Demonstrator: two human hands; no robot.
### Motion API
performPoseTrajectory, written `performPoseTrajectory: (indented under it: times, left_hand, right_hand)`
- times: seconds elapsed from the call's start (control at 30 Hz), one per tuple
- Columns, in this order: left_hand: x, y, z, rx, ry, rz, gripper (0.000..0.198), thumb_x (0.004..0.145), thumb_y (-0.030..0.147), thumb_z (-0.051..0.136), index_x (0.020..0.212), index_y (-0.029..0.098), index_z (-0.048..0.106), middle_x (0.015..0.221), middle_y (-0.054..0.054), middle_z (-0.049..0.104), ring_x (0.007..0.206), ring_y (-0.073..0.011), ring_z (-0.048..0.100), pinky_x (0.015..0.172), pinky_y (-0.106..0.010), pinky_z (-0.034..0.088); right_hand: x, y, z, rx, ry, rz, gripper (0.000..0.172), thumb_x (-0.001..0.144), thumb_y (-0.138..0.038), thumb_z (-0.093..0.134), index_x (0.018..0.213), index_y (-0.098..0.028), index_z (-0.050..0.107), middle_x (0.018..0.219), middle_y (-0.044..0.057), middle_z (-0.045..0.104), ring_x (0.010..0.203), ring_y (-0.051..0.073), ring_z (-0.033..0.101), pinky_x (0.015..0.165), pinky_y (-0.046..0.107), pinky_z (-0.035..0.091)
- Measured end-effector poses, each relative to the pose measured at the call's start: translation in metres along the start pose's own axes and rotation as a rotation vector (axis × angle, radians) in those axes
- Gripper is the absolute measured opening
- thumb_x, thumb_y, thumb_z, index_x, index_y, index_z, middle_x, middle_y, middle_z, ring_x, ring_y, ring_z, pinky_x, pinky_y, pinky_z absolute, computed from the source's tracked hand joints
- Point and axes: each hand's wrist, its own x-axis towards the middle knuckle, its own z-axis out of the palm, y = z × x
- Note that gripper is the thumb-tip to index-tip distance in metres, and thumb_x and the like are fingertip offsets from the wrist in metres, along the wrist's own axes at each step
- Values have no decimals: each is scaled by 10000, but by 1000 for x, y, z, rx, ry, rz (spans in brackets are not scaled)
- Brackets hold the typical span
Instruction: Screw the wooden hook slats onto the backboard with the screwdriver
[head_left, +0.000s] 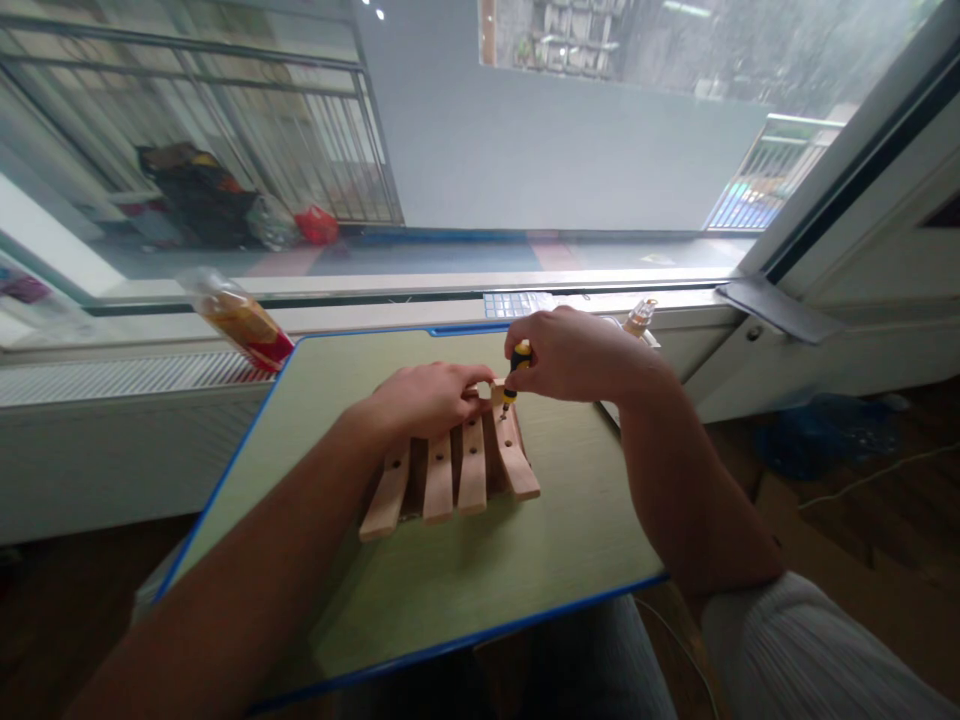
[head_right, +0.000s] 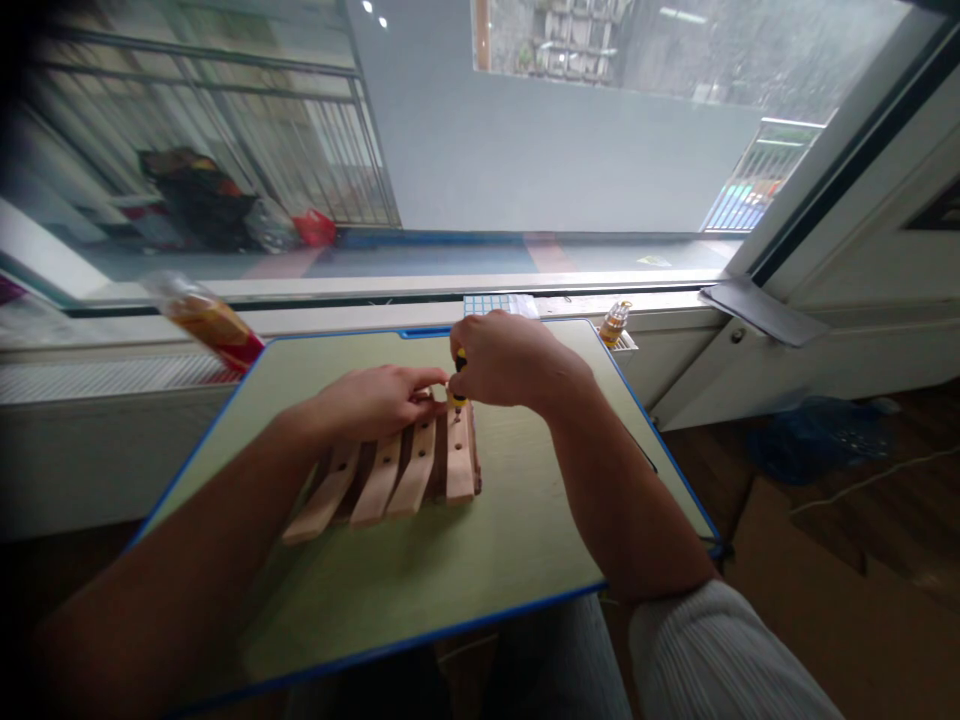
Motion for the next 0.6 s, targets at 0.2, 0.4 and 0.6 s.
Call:
performPoseTrajectory:
  times: [0.2,0.4,0.6]
  left_hand:
    - [0,0,-1,11,2,-5,552,1010,636,488,1519,463,612,1389,-28,785,1214,-325,733,951,-402,559]
    - [-1,1,-1,15,6,-8,535,1011,628,484,1508,481,617,1374,-11,791,1209,-316,734,958,-398,557]
    - [-1,1,-1,12,13,-2,526,1014,635,498,1503,485,624,1386,-20,786,1210,-323,736,962,-409,561]
  right_hand:
    - [-2,-2,-1,-48,7,-35,278,933,-292,630,1091,-188,834,983,128,828,866,242,713,688,320,414]
    - [1,-3,0,-85,-3,32,343,948,-439,660,1092,-185,839,1025,155,830,919,281,722,691,330,443]
    - [4,-3,-1,-66,-22,149,464,946,-591,642,1041,-195,863,965,163,816,829,267,704,682,341,453]
